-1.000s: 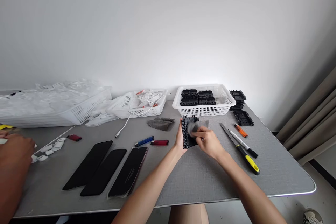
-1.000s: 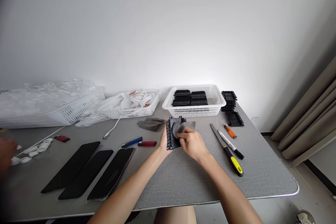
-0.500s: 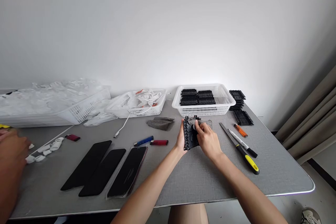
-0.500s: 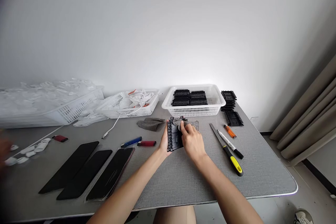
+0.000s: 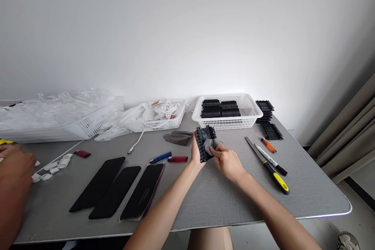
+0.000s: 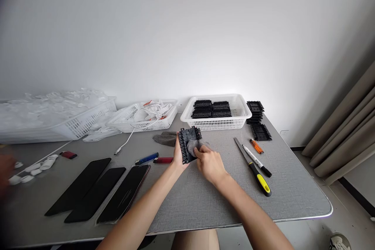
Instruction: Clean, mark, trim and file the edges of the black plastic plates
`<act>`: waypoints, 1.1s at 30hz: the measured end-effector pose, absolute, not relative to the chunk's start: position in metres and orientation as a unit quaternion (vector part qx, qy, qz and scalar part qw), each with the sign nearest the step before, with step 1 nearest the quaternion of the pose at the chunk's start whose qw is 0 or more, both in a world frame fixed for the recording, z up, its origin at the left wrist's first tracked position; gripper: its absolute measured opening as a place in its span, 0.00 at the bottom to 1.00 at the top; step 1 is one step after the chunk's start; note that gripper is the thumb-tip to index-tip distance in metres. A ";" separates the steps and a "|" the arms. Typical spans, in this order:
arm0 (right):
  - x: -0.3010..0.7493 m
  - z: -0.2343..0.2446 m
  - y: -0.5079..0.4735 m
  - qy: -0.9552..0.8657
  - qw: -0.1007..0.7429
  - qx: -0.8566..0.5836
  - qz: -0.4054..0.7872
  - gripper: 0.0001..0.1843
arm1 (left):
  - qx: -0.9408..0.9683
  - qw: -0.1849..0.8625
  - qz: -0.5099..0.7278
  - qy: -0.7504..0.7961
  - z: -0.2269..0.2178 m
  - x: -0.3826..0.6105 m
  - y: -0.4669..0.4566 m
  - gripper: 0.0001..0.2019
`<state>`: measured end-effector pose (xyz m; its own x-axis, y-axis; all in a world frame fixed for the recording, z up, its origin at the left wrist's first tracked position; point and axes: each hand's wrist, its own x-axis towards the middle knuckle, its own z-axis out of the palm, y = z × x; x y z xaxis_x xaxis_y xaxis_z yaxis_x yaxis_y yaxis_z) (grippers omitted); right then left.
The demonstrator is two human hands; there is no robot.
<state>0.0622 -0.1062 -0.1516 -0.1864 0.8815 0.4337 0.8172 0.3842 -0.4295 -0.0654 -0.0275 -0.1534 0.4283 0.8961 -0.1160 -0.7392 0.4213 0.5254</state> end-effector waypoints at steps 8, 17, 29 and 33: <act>0.058 -0.163 -0.105 -0.683 0.489 -0.537 0.074 0.27 | 0.205 0.814 0.504 0.206 -0.150 -0.062 -0.032 0.25; 0.049 -0.147 -0.116 -0.795 0.235 -0.557 0.052 0.26 | 0.194 0.787 0.543 0.219 -0.153 -0.069 -0.020 0.24; 0.058 -0.155 -0.107 -0.608 0.582 -0.517 0.152 0.28 | 0.221 0.779 0.539 0.232 -0.147 -0.072 -0.021 0.26; 0.046 -0.163 -0.108 -0.693 0.498 -0.495 0.160 0.30 | 0.228 0.778 0.532 0.243 -0.151 -0.066 -0.026 0.26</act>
<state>0.0463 -0.1084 -0.1633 -0.0123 0.8465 0.5323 0.5268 0.4579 -0.7161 -0.0659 -0.0262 -0.1506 0.3158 0.9391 -0.1353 -0.7175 0.3297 0.6136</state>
